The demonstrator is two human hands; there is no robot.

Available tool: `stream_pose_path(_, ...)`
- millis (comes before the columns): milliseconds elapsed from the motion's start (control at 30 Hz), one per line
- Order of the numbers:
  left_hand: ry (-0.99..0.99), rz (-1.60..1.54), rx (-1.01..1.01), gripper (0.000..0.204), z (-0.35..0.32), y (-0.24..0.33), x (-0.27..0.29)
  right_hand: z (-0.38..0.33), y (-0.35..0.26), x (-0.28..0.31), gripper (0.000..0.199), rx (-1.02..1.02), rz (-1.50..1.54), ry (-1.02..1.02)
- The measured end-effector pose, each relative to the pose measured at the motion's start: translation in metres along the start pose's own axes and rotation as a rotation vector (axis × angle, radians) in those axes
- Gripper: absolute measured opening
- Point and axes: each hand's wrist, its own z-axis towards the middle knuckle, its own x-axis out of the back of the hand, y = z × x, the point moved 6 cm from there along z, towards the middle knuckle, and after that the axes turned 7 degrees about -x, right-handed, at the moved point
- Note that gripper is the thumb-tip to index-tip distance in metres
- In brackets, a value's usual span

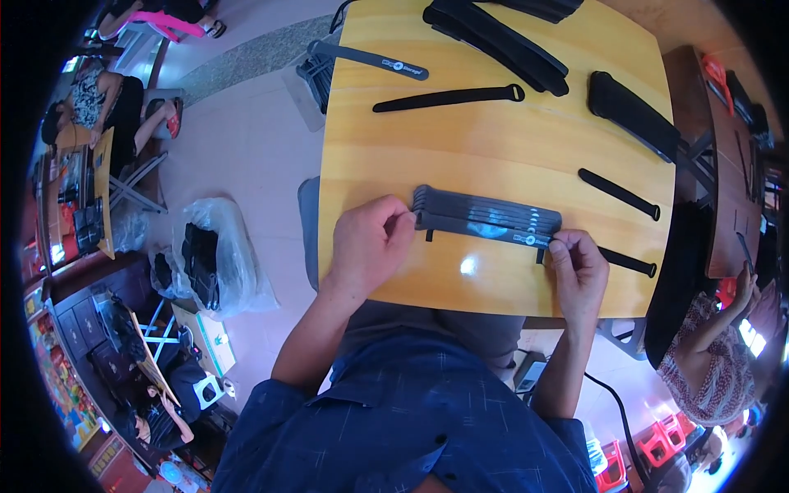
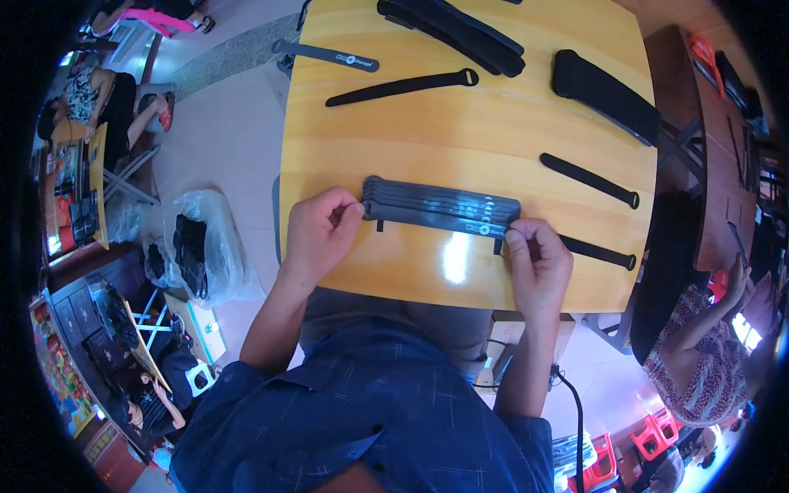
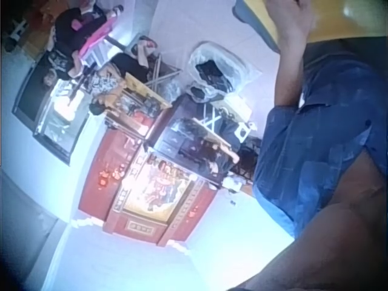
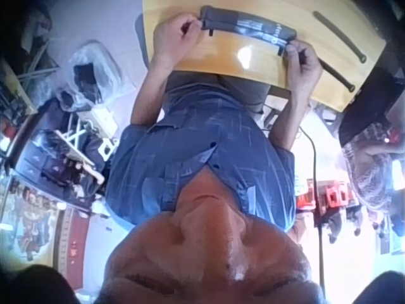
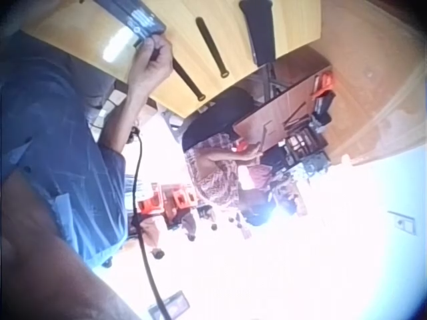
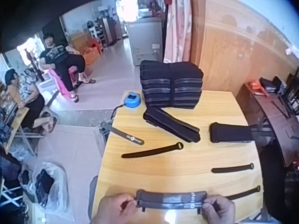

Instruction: Attaching multiple black elastic straps onto a plastic component using a pinned assembly jig.

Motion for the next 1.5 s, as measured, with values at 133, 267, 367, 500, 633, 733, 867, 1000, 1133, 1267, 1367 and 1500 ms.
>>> stream_pose_path(133,-0.007,0.024,0.019,0.01,-0.001,-0.002,0.0,0.001,0.005,-0.001,0.003,-0.014,0.039,0.002)
stream_pose_path(267,0.015,0.004,0.016,0.01,-0.001,-0.004,0.0,0.002,0.011,-0.001,0.004,-0.038,0.031,0.001)
stream_pose_path(367,0.007,-0.009,0.007,0.01,0.001,-0.004,0.0,0.002,0.011,0.0,0.004,-0.04,0.012,0.007)
stream_pose_path(500,-0.006,0.003,0.016,0.009,0.0,-0.005,-0.001,0.003,0.009,0.0,0.004,-0.03,-0.01,0.018)
stream_pose_path(633,-0.004,0.012,0.009,0.009,0.0,-0.005,-0.001,0.004,0.007,0.0,0.004,-0.029,-0.037,0.012)
stream_pose_path(733,-0.009,0.016,0.018,0.009,0.0,-0.005,-0.002,0.004,0.005,0.0,0.004,-0.013,-0.033,0.013)
stream_pose_path(867,-0.012,0.026,0.027,0.01,0.002,-0.002,-0.004,0.004,0.008,0.0,0.004,-0.041,0.013,0.002)
stream_pose_path(1000,-0.002,0.014,0.046,0.011,0.001,-0.003,0.001,0.004,0.006,-0.004,0.004,-0.053,0.04,-0.003)
stream_pose_path(1133,0.0,0.015,0.028,0.01,0.003,-0.003,-0.001,0.005,0.006,-0.002,0.004,-0.042,0.011,-0.003)
stream_pose_path(1267,0.009,0.003,0.035,0.01,0.002,-0.003,-0.001,0.004,0.004,-0.001,0.004,-0.029,-0.035,0.017)
stream_pose_path(1367,0.004,0.019,0.028,0.011,0.002,-0.002,-0.001,0.004,0.006,-0.001,0.005,-0.035,-0.032,0.023)
stream_pose_path(1500,0.004,0.03,0.032,0.011,0.002,-0.003,-0.001,0.004,0.006,-0.001,0.006,-0.039,-0.036,0.028)
